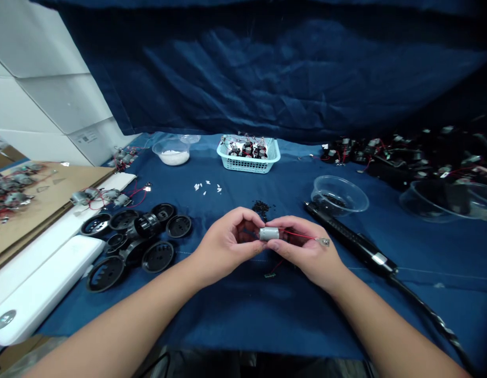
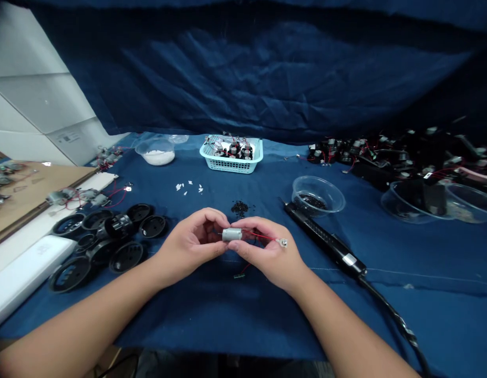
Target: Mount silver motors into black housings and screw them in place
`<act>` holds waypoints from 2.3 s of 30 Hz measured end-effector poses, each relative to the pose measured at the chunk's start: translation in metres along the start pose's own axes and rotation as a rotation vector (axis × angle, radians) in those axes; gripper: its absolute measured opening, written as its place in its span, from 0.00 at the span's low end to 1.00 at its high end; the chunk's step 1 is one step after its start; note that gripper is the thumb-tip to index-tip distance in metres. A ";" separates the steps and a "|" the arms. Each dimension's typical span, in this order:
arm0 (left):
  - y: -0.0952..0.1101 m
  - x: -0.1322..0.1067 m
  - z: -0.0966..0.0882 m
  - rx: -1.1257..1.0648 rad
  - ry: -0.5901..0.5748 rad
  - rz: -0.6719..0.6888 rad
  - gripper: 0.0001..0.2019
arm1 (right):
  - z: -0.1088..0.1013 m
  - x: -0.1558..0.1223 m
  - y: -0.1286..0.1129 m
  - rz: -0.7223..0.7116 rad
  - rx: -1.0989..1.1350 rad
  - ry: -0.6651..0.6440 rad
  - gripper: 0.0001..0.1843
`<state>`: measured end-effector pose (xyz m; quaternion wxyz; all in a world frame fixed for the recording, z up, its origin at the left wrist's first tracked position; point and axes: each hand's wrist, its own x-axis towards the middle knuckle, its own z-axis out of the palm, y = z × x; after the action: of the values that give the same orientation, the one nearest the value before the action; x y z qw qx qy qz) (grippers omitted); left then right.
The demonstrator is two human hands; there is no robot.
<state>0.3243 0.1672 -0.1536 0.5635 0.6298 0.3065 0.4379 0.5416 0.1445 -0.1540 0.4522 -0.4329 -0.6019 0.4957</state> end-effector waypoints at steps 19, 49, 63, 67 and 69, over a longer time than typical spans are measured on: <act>-0.044 0.028 -0.028 1.071 0.028 0.027 0.10 | -0.010 0.000 -0.001 -0.097 0.014 0.159 0.12; -0.024 -0.001 -0.004 0.879 -0.370 0.114 0.06 | -0.023 0.001 0.002 0.166 -0.347 -0.175 0.11; -0.023 -0.005 0.005 1.260 -0.474 0.208 0.11 | -0.026 0.002 -0.002 0.217 -0.363 -0.203 0.14; -0.020 -0.006 0.005 1.244 -0.480 0.170 0.10 | -0.025 0.002 -0.004 0.290 -0.345 -0.235 0.14; -0.020 -0.006 0.005 1.230 -0.480 0.166 0.10 | -0.025 0.002 -0.005 0.303 -0.343 -0.232 0.15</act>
<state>0.3283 0.1635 -0.1738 0.1186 0.9382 0.3167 0.0728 0.5648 0.1511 -0.1465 0.2207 -0.5286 -0.6534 0.4949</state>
